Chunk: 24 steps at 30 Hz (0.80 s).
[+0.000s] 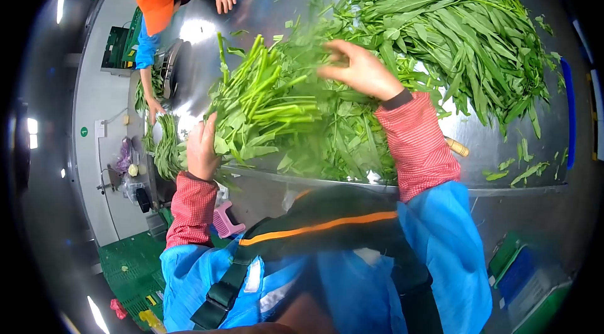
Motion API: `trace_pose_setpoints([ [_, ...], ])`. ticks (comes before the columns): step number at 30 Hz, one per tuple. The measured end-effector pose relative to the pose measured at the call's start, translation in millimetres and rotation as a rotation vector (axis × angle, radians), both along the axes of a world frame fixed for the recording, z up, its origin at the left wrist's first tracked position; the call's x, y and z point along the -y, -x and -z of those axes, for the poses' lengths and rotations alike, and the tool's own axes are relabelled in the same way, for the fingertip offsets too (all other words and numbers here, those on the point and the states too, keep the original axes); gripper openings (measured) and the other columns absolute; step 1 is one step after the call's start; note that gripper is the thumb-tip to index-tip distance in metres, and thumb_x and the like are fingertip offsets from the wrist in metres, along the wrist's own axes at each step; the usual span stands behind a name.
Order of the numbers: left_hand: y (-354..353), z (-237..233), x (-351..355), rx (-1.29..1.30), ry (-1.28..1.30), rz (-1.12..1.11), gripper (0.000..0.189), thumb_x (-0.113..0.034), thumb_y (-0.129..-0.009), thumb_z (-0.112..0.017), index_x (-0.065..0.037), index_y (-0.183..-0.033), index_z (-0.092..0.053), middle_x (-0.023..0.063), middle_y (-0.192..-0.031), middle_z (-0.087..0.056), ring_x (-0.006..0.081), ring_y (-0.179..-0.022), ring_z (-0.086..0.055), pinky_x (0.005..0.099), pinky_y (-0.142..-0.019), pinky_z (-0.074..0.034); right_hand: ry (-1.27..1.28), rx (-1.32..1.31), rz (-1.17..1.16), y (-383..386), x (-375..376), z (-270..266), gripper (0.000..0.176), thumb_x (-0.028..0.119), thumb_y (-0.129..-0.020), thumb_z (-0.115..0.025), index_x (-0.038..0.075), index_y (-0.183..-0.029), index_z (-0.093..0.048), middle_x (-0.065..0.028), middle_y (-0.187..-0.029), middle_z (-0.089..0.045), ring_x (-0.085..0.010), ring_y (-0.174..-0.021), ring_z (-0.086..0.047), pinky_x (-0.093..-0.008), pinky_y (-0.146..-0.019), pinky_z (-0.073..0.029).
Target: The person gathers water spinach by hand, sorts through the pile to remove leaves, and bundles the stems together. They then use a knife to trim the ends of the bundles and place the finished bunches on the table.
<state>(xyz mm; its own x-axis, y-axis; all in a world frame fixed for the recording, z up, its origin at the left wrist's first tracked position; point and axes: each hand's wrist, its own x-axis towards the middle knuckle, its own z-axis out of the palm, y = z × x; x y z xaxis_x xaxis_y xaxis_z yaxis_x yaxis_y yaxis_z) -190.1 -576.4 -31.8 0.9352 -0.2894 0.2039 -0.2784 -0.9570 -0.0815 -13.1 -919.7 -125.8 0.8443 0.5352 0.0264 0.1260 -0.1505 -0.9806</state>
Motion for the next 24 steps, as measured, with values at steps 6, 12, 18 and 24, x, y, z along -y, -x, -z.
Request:
trace_pose_setpoints([
  [6,-9.0,-0.3,24.8,0.102,-0.18,0.179,0.052,-0.001,-0.073,-0.056,-0.009,-0.124,-0.057,0.0079,-0.084,-0.053,0.0236,-0.071,-0.05,0.0343,-0.06,-0.042,-0.212,-0.192,-0.136,19.8,-51.2,-24.4,0.034,0.013,-0.083,-0.07,0.003,-0.114,-0.059,-0.0037,-0.096,-0.064,-0.0096,-0.085,-0.058,-0.0233,-0.071,-0.048],
  [12,0.8,-4.8,30.4,0.078,-0.223,0.153,0.052,-0.002,-0.073,-0.057,-0.012,-0.124,-0.057,0.0049,-0.083,-0.052,0.0222,-0.071,-0.05,0.0329,-0.06,-0.042,-0.381,-0.391,0.209,4.3,-10.1,-4.1,0.016,0.01,-0.086,-0.066,0.002,-0.099,-0.063,-0.0011,-0.08,-0.063,-0.0063,-0.059,-0.055,-0.0196,-0.051,-0.045],
  [18,8.3,-1.5,19.9,0.057,-0.232,0.131,0.053,-0.003,-0.073,-0.056,-0.013,-0.125,-0.057,0.0042,-0.081,-0.05,0.0212,-0.071,-0.049,0.0329,-0.061,-0.042,-0.216,-0.017,0.214,-1.7,3.4,-20.3,0.027,0.015,-0.085,-0.068,0.003,-0.109,-0.062,-0.0007,-0.083,-0.06,-0.0055,-0.064,-0.053,-0.0206,-0.053,-0.046],
  [24,-6.8,-10.9,41.2,0.035,-0.26,0.245,0.052,-0.005,-0.074,-0.056,-0.015,-0.126,-0.056,0.0037,-0.081,-0.05,0.0209,-0.072,-0.05,0.0333,-0.062,-0.043,-0.179,0.362,0.088,-4.9,-47.8,-17.0,0.026,0.024,-0.087,-0.062,0.009,-0.108,-0.06,-0.0001,-0.085,-0.056,-0.0091,-0.067,-0.048,-0.0231,-0.058,-0.043],
])
